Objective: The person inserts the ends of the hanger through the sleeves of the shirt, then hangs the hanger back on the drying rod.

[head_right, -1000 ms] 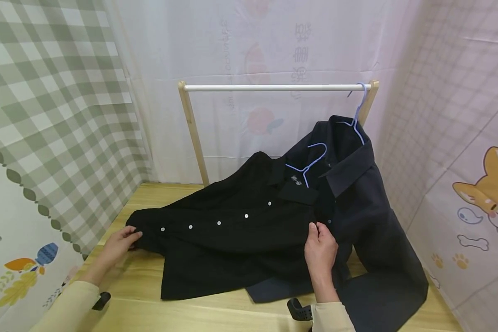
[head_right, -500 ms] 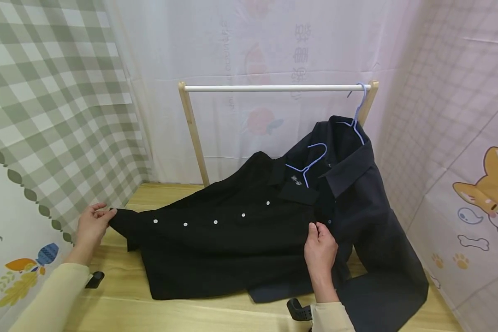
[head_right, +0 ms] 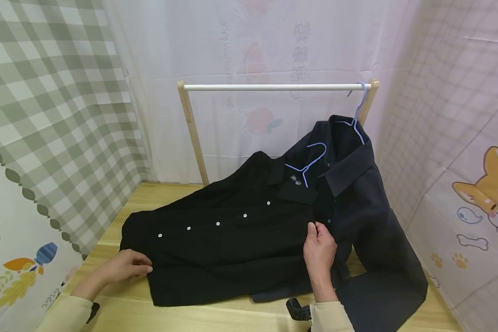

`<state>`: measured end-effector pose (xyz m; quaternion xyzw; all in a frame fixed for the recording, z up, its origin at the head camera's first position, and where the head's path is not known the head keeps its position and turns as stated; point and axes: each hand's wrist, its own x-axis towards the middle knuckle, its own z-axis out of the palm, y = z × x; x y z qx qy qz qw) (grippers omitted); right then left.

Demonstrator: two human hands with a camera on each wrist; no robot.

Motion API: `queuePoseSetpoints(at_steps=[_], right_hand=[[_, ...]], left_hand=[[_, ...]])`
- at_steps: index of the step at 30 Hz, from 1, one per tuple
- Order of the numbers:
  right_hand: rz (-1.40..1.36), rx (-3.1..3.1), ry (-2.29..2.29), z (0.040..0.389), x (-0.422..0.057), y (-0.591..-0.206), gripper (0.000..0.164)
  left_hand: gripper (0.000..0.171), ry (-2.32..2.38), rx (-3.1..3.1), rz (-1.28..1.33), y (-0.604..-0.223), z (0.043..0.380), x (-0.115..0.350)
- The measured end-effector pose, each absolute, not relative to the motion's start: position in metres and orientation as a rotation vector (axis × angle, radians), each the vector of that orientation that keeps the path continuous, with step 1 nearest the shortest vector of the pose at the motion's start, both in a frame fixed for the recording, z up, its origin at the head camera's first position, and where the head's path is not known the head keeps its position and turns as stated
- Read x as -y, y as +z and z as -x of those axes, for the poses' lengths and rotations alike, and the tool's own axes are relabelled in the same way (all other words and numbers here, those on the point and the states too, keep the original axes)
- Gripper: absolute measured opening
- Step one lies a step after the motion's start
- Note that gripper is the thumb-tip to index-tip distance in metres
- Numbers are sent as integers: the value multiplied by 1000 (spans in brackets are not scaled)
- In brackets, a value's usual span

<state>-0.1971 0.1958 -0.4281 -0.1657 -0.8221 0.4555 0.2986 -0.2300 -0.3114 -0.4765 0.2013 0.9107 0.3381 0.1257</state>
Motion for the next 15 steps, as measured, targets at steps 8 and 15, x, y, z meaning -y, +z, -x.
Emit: queuePoseSetpoints(at_steps=[8,15], right_hand=[[437,2173,1210,199,-196,-429,27],[430,2170,1199,199,-194,-429,27]], left_hand=[[44,802,-2866,-679,-488,226,295],[24,744,-2860,-942,-496,224,291]])
